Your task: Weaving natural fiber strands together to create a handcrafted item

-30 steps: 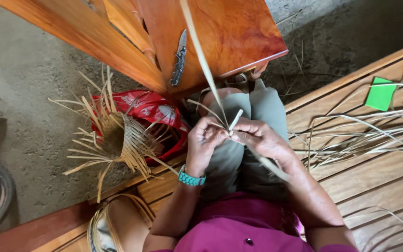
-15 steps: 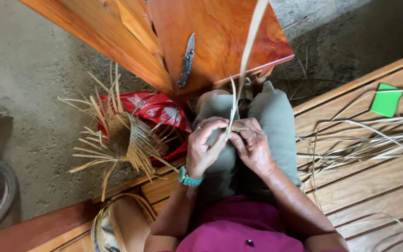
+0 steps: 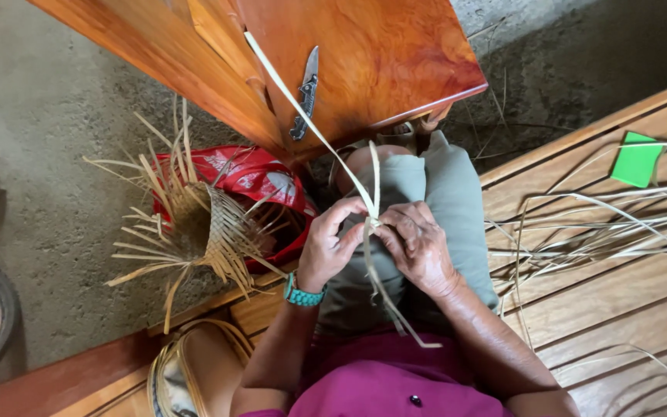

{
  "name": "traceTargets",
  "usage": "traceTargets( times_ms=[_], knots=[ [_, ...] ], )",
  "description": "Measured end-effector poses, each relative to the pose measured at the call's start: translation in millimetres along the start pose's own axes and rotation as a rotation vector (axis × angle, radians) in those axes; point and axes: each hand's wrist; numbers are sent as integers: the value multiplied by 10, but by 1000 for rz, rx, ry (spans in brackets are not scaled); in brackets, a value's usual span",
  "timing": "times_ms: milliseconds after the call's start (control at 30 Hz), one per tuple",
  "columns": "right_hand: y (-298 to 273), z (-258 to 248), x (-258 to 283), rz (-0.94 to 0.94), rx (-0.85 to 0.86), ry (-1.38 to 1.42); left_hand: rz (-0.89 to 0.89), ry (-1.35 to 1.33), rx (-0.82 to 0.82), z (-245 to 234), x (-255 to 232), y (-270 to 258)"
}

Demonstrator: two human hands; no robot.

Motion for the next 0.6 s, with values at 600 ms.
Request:
traceTargets(
  times_ms=[600],
  knots=[
    [-32,-59,-75,60,-38,74,-152,-103,-44,116,-2,-11]
  ],
)
Point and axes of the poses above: each hand's wrist, its own y-axis towards the middle knuckle, its own z-axis out of the palm, x = y × z, and after that the axes turned 4 degrees about x, right-handed
